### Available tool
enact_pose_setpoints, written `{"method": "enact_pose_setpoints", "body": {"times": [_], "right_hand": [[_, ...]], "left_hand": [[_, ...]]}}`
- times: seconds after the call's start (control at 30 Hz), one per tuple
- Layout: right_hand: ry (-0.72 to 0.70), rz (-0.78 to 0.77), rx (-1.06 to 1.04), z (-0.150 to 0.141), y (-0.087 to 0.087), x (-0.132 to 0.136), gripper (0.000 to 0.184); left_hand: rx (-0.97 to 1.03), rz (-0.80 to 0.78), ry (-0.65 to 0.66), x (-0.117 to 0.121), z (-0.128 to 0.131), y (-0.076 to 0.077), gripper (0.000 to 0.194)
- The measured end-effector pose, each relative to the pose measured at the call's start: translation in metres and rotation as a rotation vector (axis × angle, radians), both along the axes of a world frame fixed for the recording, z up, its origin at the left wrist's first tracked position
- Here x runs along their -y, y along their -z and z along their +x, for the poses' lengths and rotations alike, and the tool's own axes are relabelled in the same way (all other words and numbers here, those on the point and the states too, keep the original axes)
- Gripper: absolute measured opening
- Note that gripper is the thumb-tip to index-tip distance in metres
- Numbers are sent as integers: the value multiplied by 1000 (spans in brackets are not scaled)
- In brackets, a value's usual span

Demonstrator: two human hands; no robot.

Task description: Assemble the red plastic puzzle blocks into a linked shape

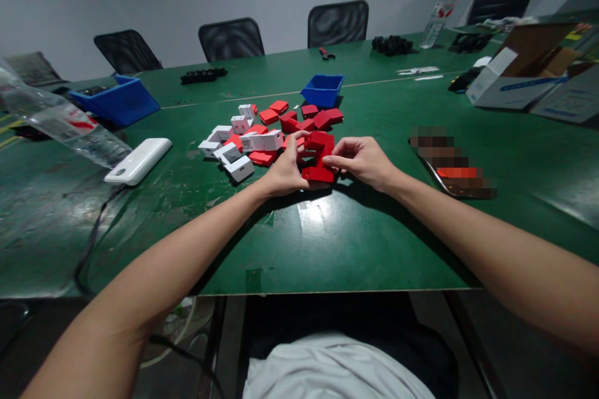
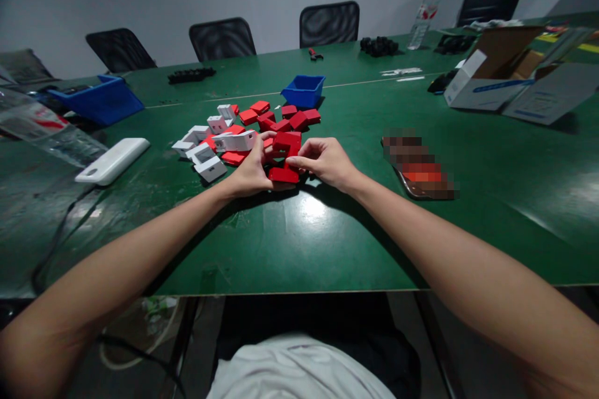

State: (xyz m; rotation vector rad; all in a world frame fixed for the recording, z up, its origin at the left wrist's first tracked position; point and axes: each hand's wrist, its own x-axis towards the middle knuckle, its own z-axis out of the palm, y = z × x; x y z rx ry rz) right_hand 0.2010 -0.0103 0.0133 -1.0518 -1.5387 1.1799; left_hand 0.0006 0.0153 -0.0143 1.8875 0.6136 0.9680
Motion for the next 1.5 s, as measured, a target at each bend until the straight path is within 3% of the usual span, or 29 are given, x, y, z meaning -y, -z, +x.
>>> {"method": "enact_pose_setpoints", "body": {"times": [0.4,0.6,0.87,1.2,1.3,1.5], "right_hand": [[-8,-43,-2,1,6,-3,44],[-143,-7,-20,4,8,-5,47],[-182,-9,-145,-1,9,-3,49],[-165,-10,-118,-2,7,-3,27],[-165,-25,-168,-4,7,-3,34],[-103,-151,-312,-2,11,-6,70]], "left_hand": [[-48,172,20,3,2,-3,106],[-59,187,37,1,1,-1,107],[-108,272,-41,4,1,0,117],[-176,295,-77,6,2,-2,118],[-204,321,-92,4,2,1,117],[-224,366,-111,3,2,2,111]]}}
